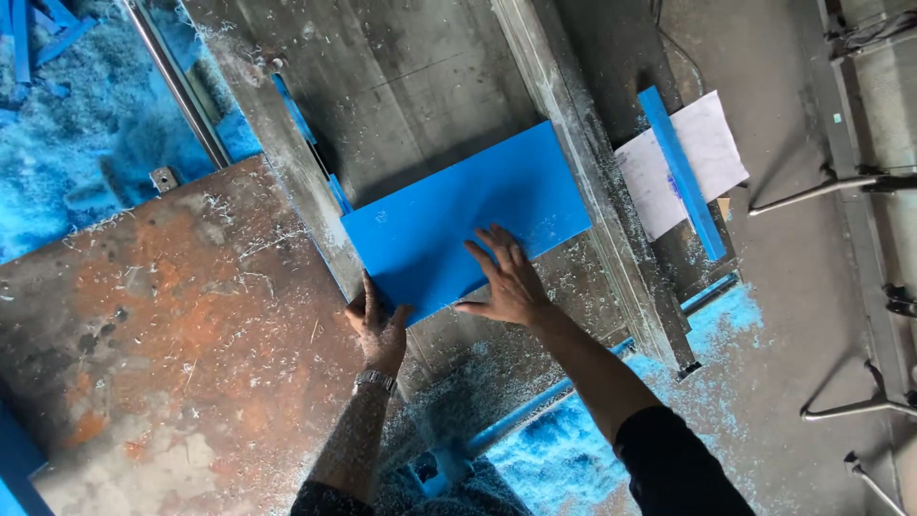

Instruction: Cutting large blue plastic boards into smaller pieces using a table saw and stacking them on a pallet.

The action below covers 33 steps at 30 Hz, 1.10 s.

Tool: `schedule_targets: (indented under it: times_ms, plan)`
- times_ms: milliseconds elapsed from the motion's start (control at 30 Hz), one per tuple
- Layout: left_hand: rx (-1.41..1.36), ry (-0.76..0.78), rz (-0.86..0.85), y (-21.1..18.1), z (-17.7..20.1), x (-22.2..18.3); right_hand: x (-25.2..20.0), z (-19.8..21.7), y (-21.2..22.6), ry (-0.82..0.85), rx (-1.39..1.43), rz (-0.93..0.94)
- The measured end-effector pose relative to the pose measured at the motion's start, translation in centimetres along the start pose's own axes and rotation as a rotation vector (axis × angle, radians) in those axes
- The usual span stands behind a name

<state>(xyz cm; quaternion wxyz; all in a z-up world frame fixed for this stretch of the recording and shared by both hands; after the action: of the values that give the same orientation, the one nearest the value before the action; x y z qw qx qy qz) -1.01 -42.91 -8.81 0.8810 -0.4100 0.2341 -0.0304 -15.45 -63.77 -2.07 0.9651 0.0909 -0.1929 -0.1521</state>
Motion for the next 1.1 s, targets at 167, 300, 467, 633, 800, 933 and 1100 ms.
schedule_targets:
  times_ms: [167,300,467,633,800,933,1100]
  plan:
    - [-0.023,-0.02,-0.044,0.3,0.0,-0.1,3.5,-0.8,-2.1,0.027,0.044,-0.016]
    - [-0.015,-0.007,-0.05,-0.5,0.3,-0.5,3.6,-1.2,-2.2,0.011,-0.038,0.036]
    - [0.007,0.002,-0.015,-0.7,0.3,-0.6,3.5,-1.1,-2.2,0.009,-0.08,0.093]
    - [-0.114,0.038,-0.031,-2.5,1.8,-0.8,3.6,-0.7,-2.0,-0.026,-0.151,0.135]
    - [-0.212,0.097,-0.117,-1.7,1.7,-0.4,3.3,-1.2,-3.7,0.106,-0.088,0.225]
    - [-0.198,0.103,-0.104,-2.4,2.5,-0.8,3.3,-0.4,-3.8,0.192,-0.066,0.252]
    - [-0.26,0.107,-0.118,-2.4,2.3,-0.8,3.5,-0.5,-3.6,0.177,-0.048,0.208]
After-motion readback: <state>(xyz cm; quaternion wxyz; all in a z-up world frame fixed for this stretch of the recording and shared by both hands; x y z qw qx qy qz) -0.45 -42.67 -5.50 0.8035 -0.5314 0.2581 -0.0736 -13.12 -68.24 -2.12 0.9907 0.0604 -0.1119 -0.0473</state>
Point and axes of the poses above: each hand's wrist, its own x-axis towards the middle knuckle, its own z-axis out of the back of the hand, y = z × x, the point moved 5 cm from there along x, towards the middle knuckle, and after that the axes turned 11 degrees about -y, right-handed, at the moved point
